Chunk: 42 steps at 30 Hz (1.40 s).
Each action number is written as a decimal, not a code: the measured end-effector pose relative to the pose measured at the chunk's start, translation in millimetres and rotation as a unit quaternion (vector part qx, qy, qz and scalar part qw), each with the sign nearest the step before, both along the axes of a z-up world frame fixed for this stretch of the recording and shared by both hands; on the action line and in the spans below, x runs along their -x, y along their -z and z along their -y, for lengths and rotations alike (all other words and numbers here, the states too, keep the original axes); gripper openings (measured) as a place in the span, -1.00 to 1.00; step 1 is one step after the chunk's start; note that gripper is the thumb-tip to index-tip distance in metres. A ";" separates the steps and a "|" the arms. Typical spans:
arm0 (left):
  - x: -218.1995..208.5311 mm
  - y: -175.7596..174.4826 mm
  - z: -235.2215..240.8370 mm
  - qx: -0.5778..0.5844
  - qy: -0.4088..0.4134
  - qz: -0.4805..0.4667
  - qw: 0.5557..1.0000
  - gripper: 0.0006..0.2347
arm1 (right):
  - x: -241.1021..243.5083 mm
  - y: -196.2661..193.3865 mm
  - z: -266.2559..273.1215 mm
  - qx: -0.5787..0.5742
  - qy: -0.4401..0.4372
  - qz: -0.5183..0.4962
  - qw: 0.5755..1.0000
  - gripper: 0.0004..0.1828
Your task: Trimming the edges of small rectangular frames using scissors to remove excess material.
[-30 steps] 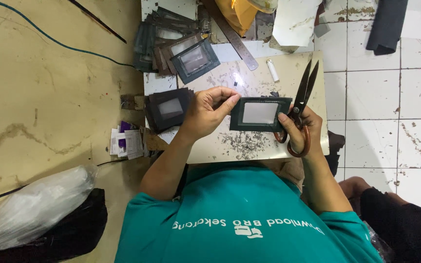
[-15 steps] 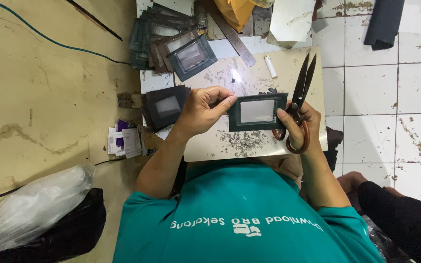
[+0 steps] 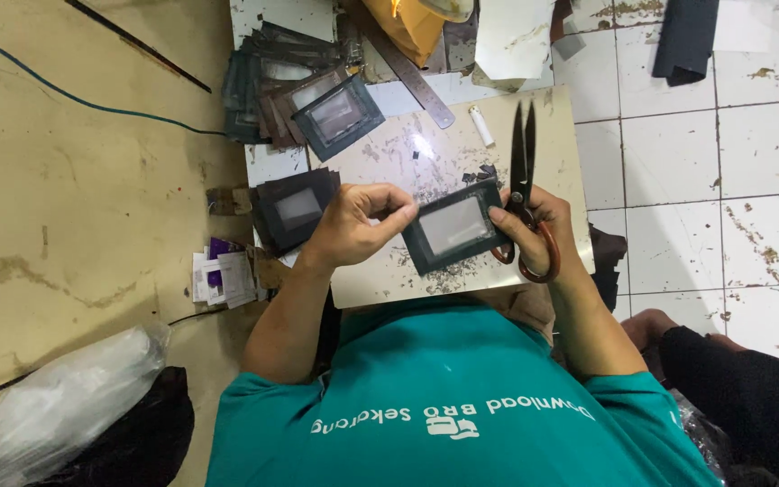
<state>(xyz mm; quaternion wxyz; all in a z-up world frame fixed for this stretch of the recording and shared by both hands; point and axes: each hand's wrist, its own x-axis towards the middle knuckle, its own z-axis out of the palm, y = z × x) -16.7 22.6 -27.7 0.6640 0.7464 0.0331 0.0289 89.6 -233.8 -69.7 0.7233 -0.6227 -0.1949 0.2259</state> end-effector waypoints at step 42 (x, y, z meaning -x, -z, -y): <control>-17.6 -22.4 56.4 -0.013 -0.148 0.119 0.982 -0.98 | -51.6 -7.0 57.8 0.319 -0.025 0.721 0.614 -0.72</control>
